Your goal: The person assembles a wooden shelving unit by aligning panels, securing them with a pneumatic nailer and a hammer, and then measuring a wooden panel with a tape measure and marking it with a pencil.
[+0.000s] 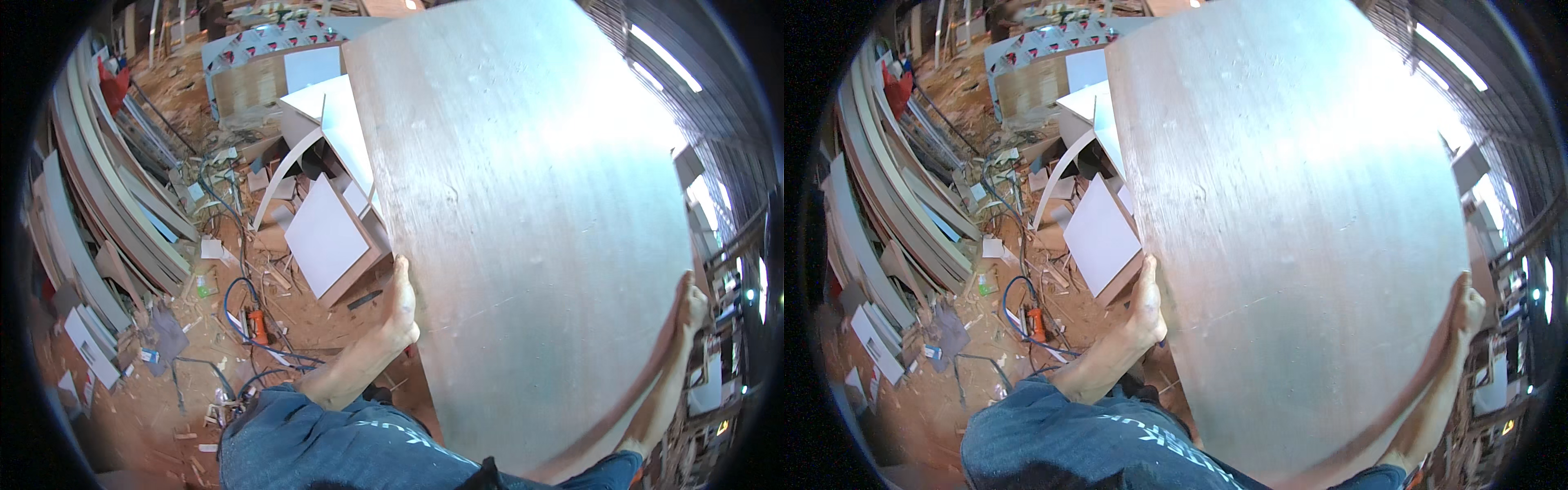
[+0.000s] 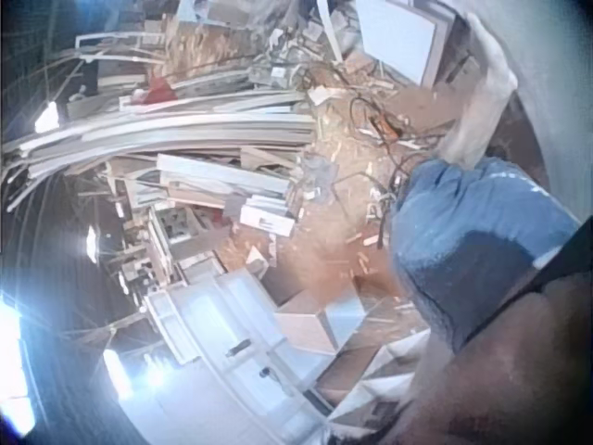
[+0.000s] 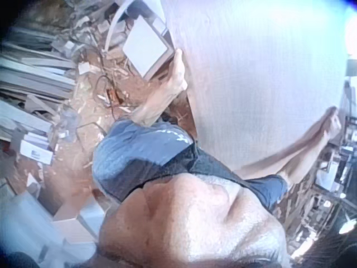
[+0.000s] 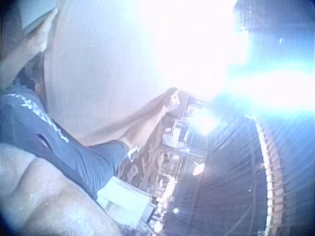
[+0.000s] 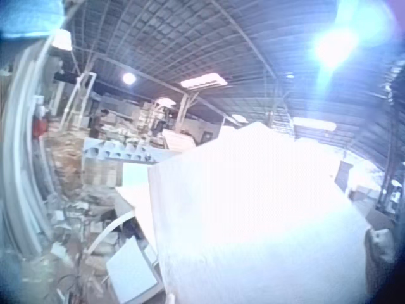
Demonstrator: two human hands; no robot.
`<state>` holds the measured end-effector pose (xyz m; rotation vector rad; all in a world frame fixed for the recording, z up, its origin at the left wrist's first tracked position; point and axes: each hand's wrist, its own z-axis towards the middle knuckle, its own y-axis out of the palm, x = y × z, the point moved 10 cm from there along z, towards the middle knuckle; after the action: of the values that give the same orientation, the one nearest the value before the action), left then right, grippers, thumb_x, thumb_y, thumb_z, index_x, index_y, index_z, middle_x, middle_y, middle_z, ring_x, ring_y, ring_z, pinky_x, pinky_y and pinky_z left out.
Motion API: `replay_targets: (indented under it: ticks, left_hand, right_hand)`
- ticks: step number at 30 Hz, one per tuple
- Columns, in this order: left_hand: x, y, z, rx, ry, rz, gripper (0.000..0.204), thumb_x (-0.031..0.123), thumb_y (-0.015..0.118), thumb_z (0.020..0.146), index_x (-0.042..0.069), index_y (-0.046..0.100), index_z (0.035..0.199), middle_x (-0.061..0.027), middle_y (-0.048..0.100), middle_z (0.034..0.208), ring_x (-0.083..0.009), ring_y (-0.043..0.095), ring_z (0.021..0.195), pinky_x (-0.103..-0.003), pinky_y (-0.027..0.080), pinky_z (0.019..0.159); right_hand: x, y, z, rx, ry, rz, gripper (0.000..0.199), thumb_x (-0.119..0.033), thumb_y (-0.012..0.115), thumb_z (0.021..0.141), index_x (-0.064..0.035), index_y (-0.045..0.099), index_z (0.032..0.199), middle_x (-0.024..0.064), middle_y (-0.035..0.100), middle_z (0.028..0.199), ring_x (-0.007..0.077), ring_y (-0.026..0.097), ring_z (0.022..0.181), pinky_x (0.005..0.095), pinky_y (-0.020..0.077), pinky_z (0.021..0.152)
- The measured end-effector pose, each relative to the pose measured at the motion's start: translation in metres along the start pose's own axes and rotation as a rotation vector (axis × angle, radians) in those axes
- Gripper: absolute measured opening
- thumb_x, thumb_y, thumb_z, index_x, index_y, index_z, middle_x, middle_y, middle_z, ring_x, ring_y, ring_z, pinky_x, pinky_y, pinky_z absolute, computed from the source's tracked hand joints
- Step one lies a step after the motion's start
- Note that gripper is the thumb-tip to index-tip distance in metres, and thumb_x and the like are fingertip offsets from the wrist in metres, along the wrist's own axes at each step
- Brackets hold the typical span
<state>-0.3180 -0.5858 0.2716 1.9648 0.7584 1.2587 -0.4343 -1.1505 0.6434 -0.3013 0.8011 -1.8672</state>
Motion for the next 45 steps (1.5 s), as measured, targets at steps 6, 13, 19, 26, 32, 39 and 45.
replay_targets:
  ticks: [6, 13, 19, 26, 32, 39, 45]
  left_hand:
    - [0.035, 0.000, 0.109, 0.027, 0.027, -0.087, 0.075, 0.059, 0.027, 0.108, 0.002, 0.030, 0.157, -0.0179, 0.046, 0.153, -0.0318, 0.049, 0.138, -0.049, 0.043, 0.113]
    - [0.039, -0.005, 0.172, 0.287, -0.094, -0.109, 0.063, 0.051, 0.030, 0.110, 0.004, 0.040, 0.150, -0.0165, 0.052, 0.145, -0.0298, 0.056, 0.131, -0.047, 0.047, 0.110]
    - [0.032, -0.039, 0.196, 0.470, 0.078, 0.060, 0.048, 0.038, 0.039, 0.110, 0.003, 0.045, 0.143, -0.0151, 0.056, 0.139, -0.0293, 0.058, 0.125, -0.047, 0.049, 0.106]
    - [0.023, -0.049, 0.208, 0.385, 0.130, 0.029, 0.048, 0.036, 0.044, 0.108, 0.004, 0.046, 0.143, -0.0151, 0.055, 0.140, -0.0299, 0.055, 0.129, -0.048, 0.045, 0.109]
    - [0.032, -0.035, 0.207, 0.249, 0.239, -0.041, 0.051, 0.038, 0.050, 0.105, 0.003, 0.048, 0.142, -0.0100, 0.057, 0.139, -0.0279, 0.055, 0.127, -0.046, 0.042, 0.111]
    - [-0.073, -0.029, 0.070, 0.576, 0.320, 0.471, 0.069, 0.037, 0.063, 0.099, 0.001, 0.036, 0.151, -0.0054, 0.056, 0.128, -0.0178, 0.051, 0.115, -0.033, 0.041, 0.098]
    - [-0.216, 0.035, -0.032, 0.416, 0.133, 0.363, 0.080, 0.035, 0.072, 0.096, -0.005, 0.029, 0.152, -0.0088, 0.053, 0.121, -0.0155, 0.052, 0.104, -0.030, 0.047, 0.089]
  right_hand:
    - [-0.095, 0.296, 0.072, -0.305, -0.059, 0.112, 0.084, -0.070, 0.051, 0.097, 0.0059, 0.051, 0.059, 0.0096, 0.043, 0.053, 0.0185, 0.043, 0.057, 0.0445, 0.0339, 0.057]
    - [-0.150, 0.530, 0.061, -0.524, -0.048, 0.051, 0.087, -0.071, 0.052, 0.093, 0.0088, 0.062, 0.061, 0.0187, 0.056, 0.056, 0.0298, 0.059, 0.059, 0.0482, 0.0463, 0.065]
    - [-0.149, 0.610, 0.042, -0.695, -0.008, 0.015, 0.085, -0.074, 0.051, 0.091, 0.0057, 0.072, 0.071, 0.0294, 0.068, 0.074, 0.0406, 0.070, 0.076, 0.0504, 0.0512, 0.078]
    - [-0.149, 0.625, 0.044, -0.752, -0.016, 0.183, 0.081, -0.072, 0.051, 0.092, 0.0047, 0.072, 0.078, 0.0275, 0.069, 0.076, 0.0405, 0.070, 0.082, 0.0478, 0.0513, 0.079]
    - [-0.152, 0.575, 0.034, -0.478, -0.188, 0.119, 0.068, -0.060, 0.054, 0.096, -0.0008, 0.066, 0.128, 0.0277, 0.066, 0.123, 0.0437, 0.063, 0.116, 0.0492, 0.0497, 0.098]
    - [-0.007, 0.435, -0.039, -0.488, -0.266, 0.121, 0.063, -0.041, 0.070, 0.092, 0.0020, 0.059, 0.137, 0.0261, 0.059, 0.137, 0.0423, 0.056, 0.127, 0.0472, 0.0462, 0.106]
    - [0.250, 0.347, -0.103, -0.522, 0.202, 0.244, 0.064, -0.040, 0.070, 0.093, 0.0076, 0.059, 0.134, 0.0268, 0.062, 0.134, 0.0378, 0.058, 0.127, 0.0427, 0.0449, 0.108]
